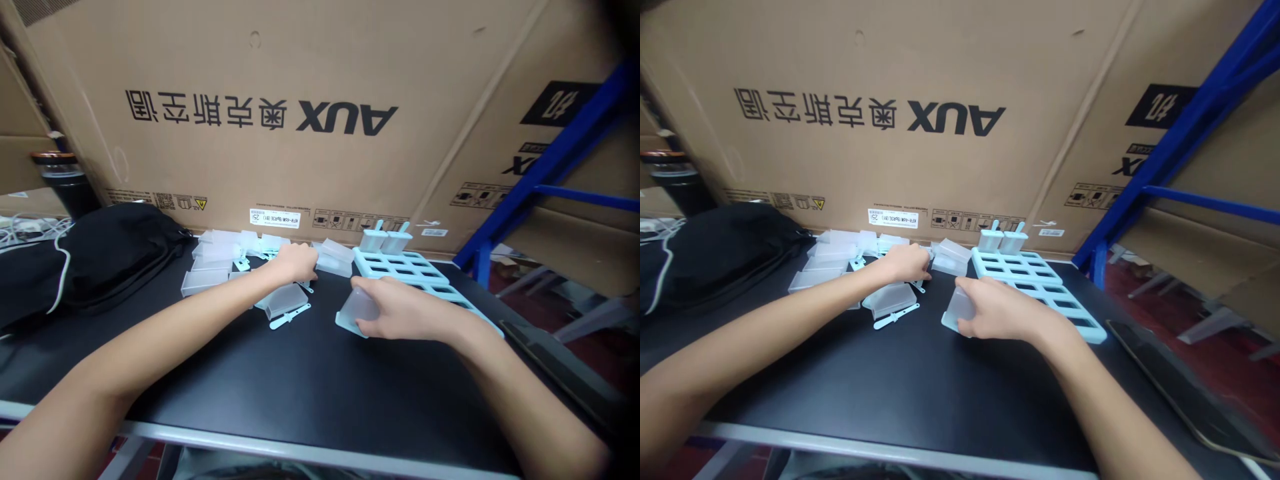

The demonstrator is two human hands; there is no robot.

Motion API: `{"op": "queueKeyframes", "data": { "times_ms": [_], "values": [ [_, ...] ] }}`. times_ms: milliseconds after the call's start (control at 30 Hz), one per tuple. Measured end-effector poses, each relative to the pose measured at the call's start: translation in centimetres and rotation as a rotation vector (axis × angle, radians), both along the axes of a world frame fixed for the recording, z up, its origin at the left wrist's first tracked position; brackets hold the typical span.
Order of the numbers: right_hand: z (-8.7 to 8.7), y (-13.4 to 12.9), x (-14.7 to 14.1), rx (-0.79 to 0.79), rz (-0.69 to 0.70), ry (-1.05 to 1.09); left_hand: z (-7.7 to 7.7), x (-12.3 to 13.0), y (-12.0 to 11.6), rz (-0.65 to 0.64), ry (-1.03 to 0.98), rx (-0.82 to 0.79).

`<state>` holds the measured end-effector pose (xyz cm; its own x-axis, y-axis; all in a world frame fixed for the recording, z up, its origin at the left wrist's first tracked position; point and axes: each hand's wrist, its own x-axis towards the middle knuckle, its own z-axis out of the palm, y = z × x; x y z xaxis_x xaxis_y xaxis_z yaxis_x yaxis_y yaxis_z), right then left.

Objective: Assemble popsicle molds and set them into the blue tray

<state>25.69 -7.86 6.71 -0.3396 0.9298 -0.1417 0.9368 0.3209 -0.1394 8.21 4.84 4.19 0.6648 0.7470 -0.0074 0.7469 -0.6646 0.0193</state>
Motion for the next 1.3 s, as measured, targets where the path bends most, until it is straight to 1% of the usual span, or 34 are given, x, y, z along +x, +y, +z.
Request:
{"op": "queueKeyframes", "data": {
  "times_ms": [100, 200, 300, 400, 467, 600, 667, 733, 833, 933, 1033, 1133, 1200, 1300],
  "values": [
    [-0.3, 0.1, 0.6, -0.024, 0.004, 0.031, -0.2, 0.2, 0.0, 0.02, -0.01, 0.005],
    [-0.4, 0.0, 0.8, -0.02, 0.013, 0.034, 0.1, -0.1, 0.0, 0.019, -0.027, -0.008],
    [-0.1, -0.2, 1.1, 0.017, 0.014, 0.034, 1.0, -0.6, 0.2, 0.006, -0.034, -0.033],
    [0.7, -0.2, 1.9, 0.057, -0.008, 0.101, 2.2, -1.0, 0.5, -0.008, -0.064, -0.07],
    [1.4, -0.2, 2.6, 0.112, -0.054, 0.179, 3.2, -1.4, 0.6, -0.056, -0.103, -0.105],
    [2.1, 0.0, 4.0, 0.285, -0.18, 0.396, 5.3, -2.3, 0.3, -0.19, -0.198, -0.205],
    [2.2, 0.2, 4.1, 0.312, -0.215, 0.557, 6.1, -2.6, -0.1, -0.255, -0.274, -0.288],
    [2.1, 0.3, 4.0, 0.307, -0.228, 0.703, 6.6, -2.8, -0.4, -0.321, -0.364, -0.39],
    [1.9, 0.4, 3.5, 0.301, -0.247, 0.813, 6.9, -2.8, -0.7, -0.396, -0.468, -0.511],
    [1.8, 0.4, 3.3, 0.325, -0.267, 0.856, 7.1, -2.9, -0.8, -0.447, -0.524, -0.563],
    [1.7, 0.5, 3.7, 0.37, -0.276, 0.913, 7.5, -3.3, -0.7, -0.458, -0.564, -0.576],
    [1.6, 0.6, 4.0, 0.385, -0.28, 0.964, 8.0, -3.8, -0.7, -0.435, -0.584, -0.56],
    [1.4, 0.7, 3.8, 0.366, -0.265, 0.987, 8.1, -3.8, -0.8, -0.433, -0.589, -0.55],
    [1.0, 0.8, 2.7, 0.324, -0.226, 0.982, 7.8, -3.3, -1.1, -0.457, -0.612, -0.538]
  ]
}}
